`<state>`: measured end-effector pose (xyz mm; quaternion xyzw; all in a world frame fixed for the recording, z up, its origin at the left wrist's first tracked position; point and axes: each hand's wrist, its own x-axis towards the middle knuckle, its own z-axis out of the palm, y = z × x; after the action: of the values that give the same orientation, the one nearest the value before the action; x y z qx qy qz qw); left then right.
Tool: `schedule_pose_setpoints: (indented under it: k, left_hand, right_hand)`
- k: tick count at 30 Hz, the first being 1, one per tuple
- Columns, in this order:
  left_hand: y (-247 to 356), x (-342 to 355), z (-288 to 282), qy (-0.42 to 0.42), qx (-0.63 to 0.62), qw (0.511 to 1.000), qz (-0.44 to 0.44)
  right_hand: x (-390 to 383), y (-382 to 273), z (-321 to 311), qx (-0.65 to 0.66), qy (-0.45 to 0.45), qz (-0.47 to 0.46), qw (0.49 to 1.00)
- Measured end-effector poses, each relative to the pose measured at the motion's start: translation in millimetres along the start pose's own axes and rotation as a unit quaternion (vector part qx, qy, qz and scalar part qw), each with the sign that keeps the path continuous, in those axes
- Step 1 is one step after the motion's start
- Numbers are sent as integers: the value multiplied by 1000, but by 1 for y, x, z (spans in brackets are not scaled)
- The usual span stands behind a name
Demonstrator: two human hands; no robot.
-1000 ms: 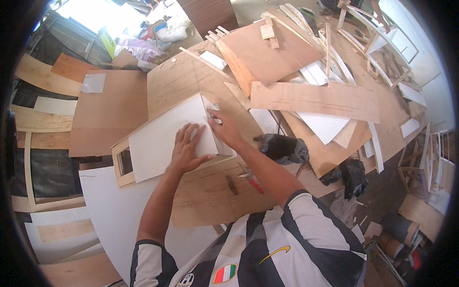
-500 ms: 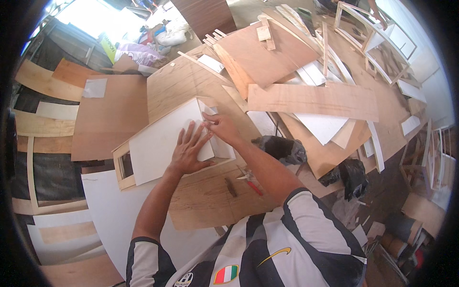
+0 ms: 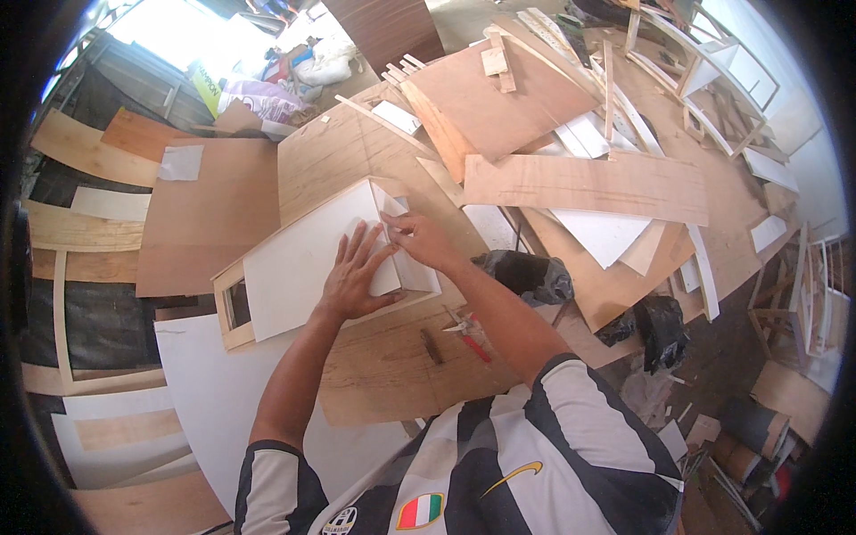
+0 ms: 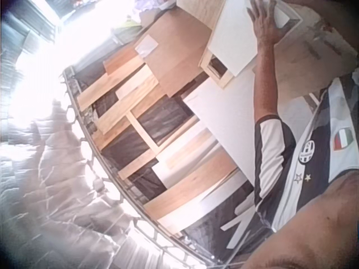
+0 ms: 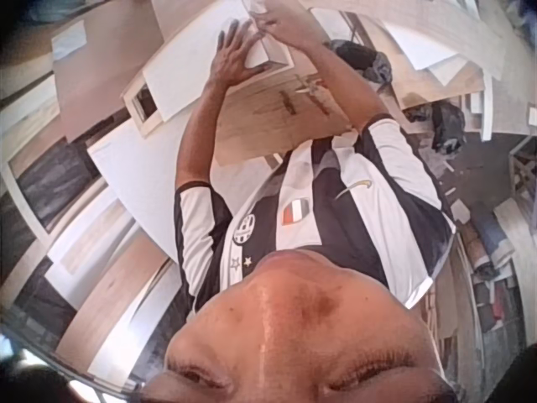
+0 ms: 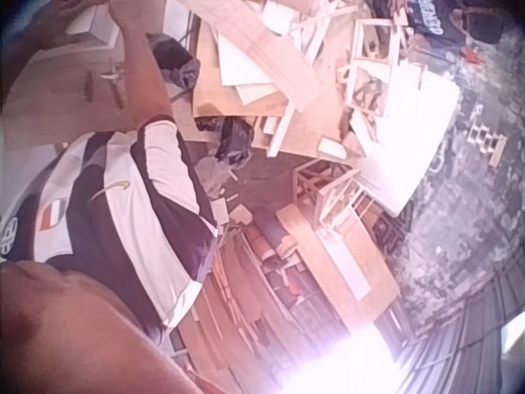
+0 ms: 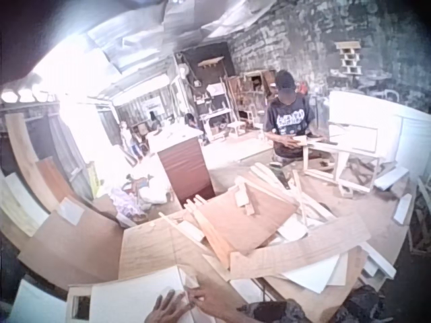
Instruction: The person positions a white panel onto a wooden box frame and secures it using a hammer.
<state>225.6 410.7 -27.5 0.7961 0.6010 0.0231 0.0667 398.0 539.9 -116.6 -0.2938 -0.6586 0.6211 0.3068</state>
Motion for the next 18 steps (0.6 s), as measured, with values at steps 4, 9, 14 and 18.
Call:
schedule_pose_setpoints:
  k: [4, 9, 14, 18]
  left_hand:
    - [2, 3, -6, -10, 7, 1000, -4]
    - [0, 1, -3, 6, -2, 1000, 3]
    - [-1, -3, -3, 4, 0, 1000, -6]
    - [-3, -2, -5, 15, -67, 997, -22]
  right_hand:
    - [0, 11, -4, 96, 9, 0, 995]
    - [-11, 6, -6, 1, -20, -21, 1000]
    - [-23, -13, -2, 10, 24, 26, 999]
    - [-54, -45, 17, -7, 82, 13, 997]
